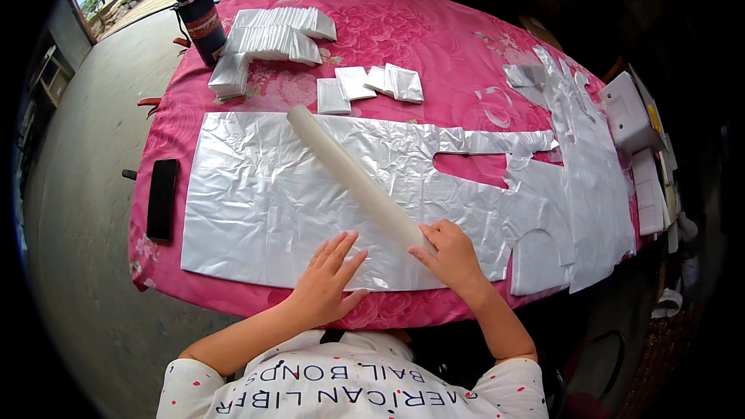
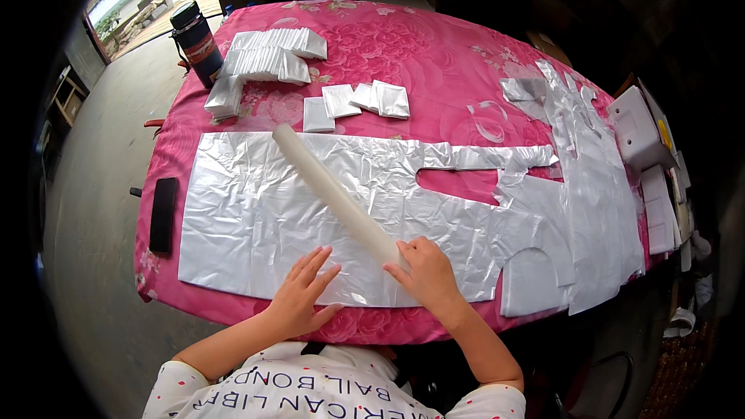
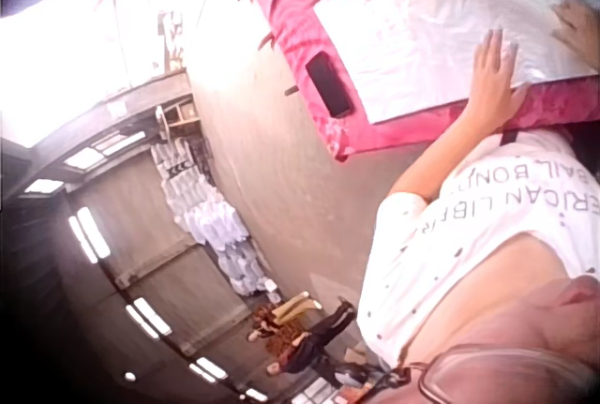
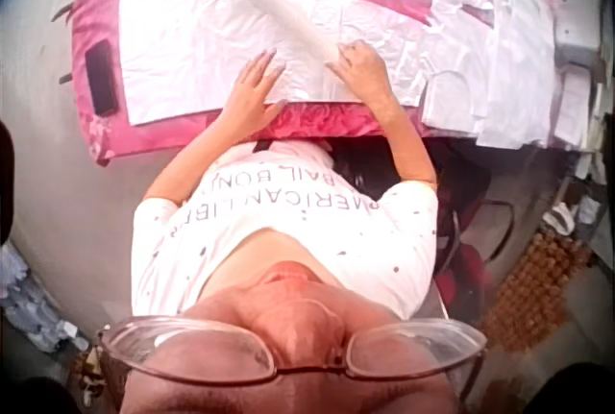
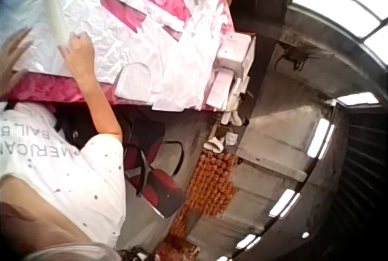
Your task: The person repeatedly wraps small white rectangular items in clear plastic film on a pink tablecloth. They unroll the film, place an item, fold the film around it, and set the wrapped item aside. The process is repeated multiple times throughout the clip.
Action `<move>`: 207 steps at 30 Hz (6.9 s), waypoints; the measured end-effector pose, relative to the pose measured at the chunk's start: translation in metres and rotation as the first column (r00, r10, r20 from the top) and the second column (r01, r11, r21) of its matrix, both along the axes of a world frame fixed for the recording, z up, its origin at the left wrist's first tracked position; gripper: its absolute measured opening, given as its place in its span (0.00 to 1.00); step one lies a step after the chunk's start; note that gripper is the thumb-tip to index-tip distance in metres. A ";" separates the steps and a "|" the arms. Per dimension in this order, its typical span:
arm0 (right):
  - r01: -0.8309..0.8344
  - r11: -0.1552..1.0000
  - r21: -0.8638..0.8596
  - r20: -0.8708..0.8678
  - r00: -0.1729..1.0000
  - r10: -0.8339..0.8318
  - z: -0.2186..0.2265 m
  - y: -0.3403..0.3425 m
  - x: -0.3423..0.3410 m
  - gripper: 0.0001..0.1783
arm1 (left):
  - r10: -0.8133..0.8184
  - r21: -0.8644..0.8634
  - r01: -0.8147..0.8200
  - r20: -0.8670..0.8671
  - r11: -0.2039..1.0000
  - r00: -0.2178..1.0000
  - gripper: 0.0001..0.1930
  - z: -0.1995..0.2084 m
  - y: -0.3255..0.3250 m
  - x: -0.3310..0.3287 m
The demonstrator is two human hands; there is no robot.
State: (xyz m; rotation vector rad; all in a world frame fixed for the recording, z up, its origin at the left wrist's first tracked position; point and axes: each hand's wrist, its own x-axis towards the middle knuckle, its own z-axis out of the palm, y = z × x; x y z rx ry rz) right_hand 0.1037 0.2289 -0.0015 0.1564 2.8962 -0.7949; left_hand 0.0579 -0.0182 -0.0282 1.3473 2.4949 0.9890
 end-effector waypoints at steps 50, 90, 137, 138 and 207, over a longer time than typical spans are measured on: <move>0.778 0.601 0.183 -0.718 0.524 -0.459 -0.029 0.206 0.115 0.04 | -0.401 0.015 0.407 -0.143 0.913 0.905 0.35 -0.012 0.116 -0.002; 0.231 0.971 -0.059 0.374 0.907 -0.194 0.009 -0.020 0.100 0.31 | -0.003 -0.049 -0.009 -0.236 0.999 0.972 0.30 -0.041 0.111 -0.013; -0.610 0.774 -0.168 -0.109 0.792 0.601 -0.025 -0.198 -0.124 0.47 | 0.076 0.002 -0.086 -0.486 0.996 0.871 0.31 -0.075 0.120 -0.012; -0.648 0.740 -0.181 -0.154 0.762 0.629 -0.013 -0.186 -0.116 0.47 | 0.062 -0.001 -0.071 -0.478 0.997 0.876 0.31 -0.073 0.122 -0.011; 0.082 -0.255 -0.964 0.074 0.996 0.043 0.022 -0.228 -0.129 0.38 | -0.377 0.312 -0.693 0.924 0.650 0.063 0.39 0.024 -0.135 0.026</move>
